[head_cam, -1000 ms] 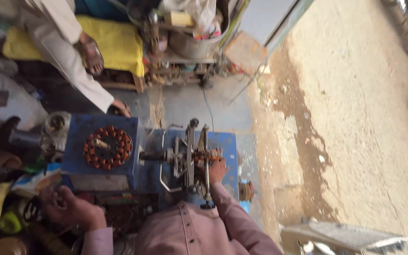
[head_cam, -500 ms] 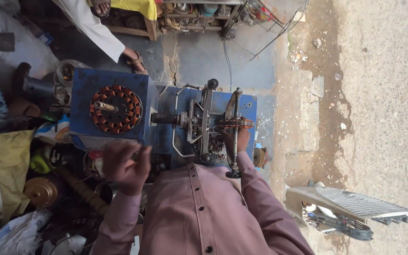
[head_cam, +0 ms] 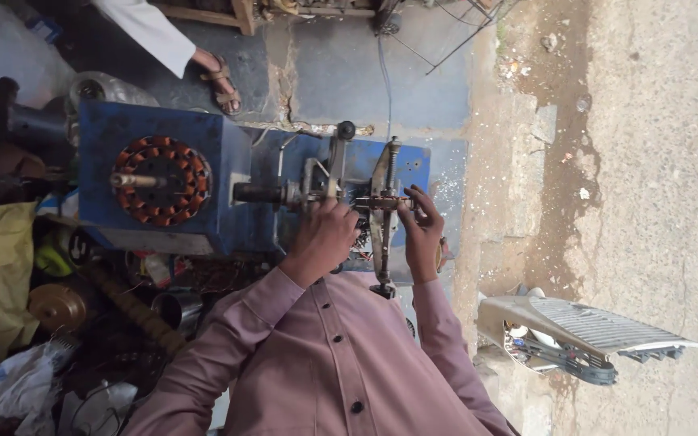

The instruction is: The person secures a motor stator core into a coil winding machine, adjusts the guide mechanism, and winds wire onto the stator by hand.

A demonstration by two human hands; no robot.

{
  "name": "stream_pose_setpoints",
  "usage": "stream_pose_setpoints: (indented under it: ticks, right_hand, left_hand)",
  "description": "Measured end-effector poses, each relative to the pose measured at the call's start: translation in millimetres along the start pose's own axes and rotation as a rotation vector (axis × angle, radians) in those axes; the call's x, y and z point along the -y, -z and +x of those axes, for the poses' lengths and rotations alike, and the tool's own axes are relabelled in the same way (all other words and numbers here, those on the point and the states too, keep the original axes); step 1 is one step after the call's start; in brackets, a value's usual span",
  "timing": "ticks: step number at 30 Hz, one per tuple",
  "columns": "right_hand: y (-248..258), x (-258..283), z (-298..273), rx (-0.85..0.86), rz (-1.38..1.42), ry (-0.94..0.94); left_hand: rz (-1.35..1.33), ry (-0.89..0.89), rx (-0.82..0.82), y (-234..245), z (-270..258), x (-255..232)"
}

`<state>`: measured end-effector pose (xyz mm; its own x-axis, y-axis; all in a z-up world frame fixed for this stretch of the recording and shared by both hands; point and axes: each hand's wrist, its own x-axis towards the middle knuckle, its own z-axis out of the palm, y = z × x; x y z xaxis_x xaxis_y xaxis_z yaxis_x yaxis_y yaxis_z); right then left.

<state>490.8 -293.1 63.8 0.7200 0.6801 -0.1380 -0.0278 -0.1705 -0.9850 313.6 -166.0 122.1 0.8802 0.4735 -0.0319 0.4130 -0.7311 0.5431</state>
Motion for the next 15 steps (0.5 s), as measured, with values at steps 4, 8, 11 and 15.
stream_pose_setpoints:
  ticks: [4,8,11,15]
  right_hand:
    - [23.6,-14.6,5.5,0.020,0.504,-0.316]
    - [16.5,0.2,-4.8,-0.156,-0.138,0.188]
    - [17.1,11.8,-18.7,-0.022,-0.640,0.545]
    - [18.5,24.6,-16.5,0.050,-0.765,0.618]
  left_hand:
    - [-0.061,-0.139,0.167,-44.4,0.8,-11.5]
    - [-0.207,-0.211,0.048,-54.7,1.5,-19.7]
    - [-0.194,-0.227,0.075,-51.3,2.6,-17.5]
    - [-0.286,-0.231,0.028,-34.4,7.4,-16.3]
